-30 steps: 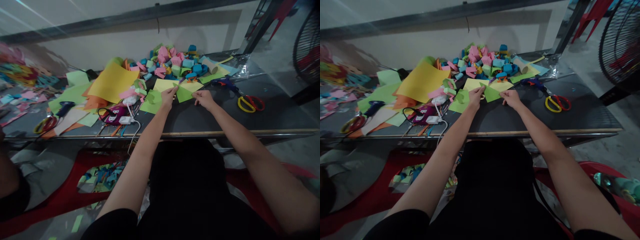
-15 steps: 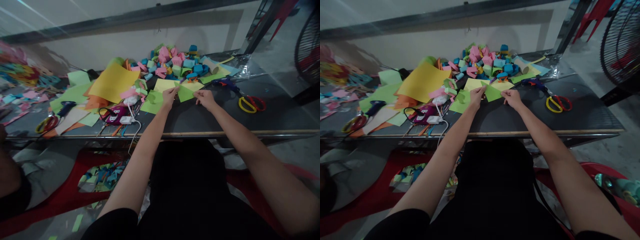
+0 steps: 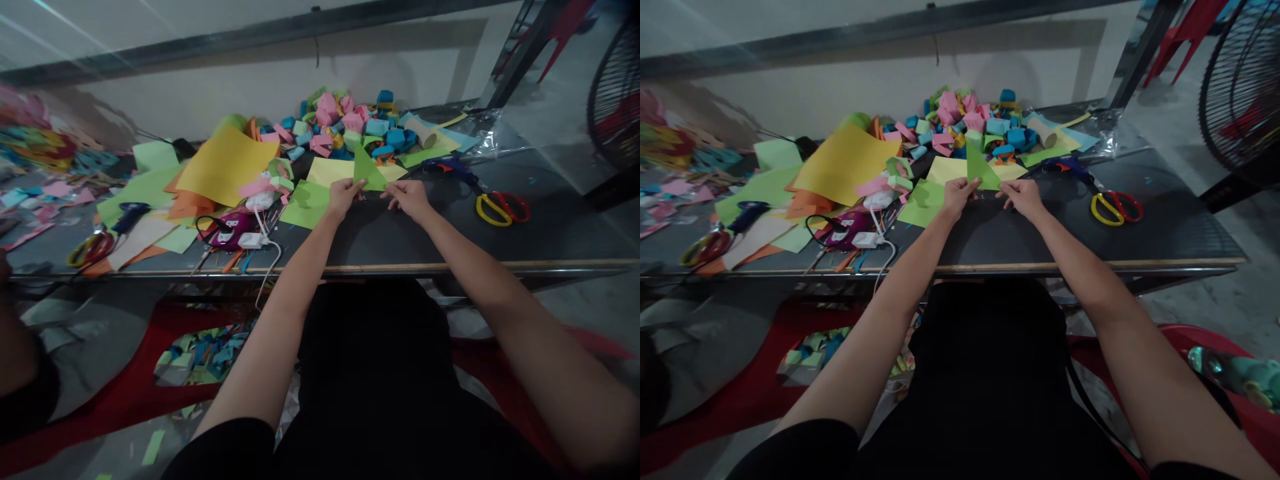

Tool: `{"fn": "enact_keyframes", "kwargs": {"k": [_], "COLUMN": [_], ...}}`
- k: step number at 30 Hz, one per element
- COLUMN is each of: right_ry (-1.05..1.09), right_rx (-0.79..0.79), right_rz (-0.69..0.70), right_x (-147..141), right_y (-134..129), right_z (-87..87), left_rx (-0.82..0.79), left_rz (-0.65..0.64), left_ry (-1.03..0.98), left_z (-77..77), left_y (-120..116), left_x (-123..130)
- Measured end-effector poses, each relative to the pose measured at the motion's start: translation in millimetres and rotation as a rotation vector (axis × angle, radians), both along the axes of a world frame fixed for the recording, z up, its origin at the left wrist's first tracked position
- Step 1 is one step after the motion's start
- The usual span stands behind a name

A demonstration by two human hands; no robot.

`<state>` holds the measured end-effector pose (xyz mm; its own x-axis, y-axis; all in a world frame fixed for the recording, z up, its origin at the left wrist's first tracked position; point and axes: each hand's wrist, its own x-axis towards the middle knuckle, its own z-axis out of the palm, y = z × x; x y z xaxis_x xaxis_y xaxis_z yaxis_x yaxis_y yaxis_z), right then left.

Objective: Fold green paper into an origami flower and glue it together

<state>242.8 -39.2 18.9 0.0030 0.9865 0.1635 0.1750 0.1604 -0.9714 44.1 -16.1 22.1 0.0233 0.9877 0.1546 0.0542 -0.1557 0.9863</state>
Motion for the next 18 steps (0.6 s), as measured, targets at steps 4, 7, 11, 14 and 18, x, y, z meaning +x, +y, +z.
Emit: {"fn": "enact_keyframes", "kwargs": {"k": [4,7,11,14,18], "right_ry": [-0.007,-0.010,0.026,-0.004,-0.133], "right_rx": [0.029,0.067,0.136,0.159,0.148], "right_rz": [0.005,-0.007,-0.131,-0.214,-0.213], "right_x": [0,2,6,8,7], "right_y": [-2,-1,8,15,18], "right_z": [0.4,-2.2,-10.6,-16.6,-20.1], "left_rx": [0.007,0.014,-0.049,-0.085,-0.100], "left_rz": [-0.002,-0.042,-0.329,-0.408,-0.250], "left_ry": [0.018,0.005,0.005,0.007,-0.043], "left_z": [1.1,-2.3,-4.7,-4.8,-7.3], "left_y": [-1,0,0,0,5], "left_x": [0,-2,-5,-5,-4]}}
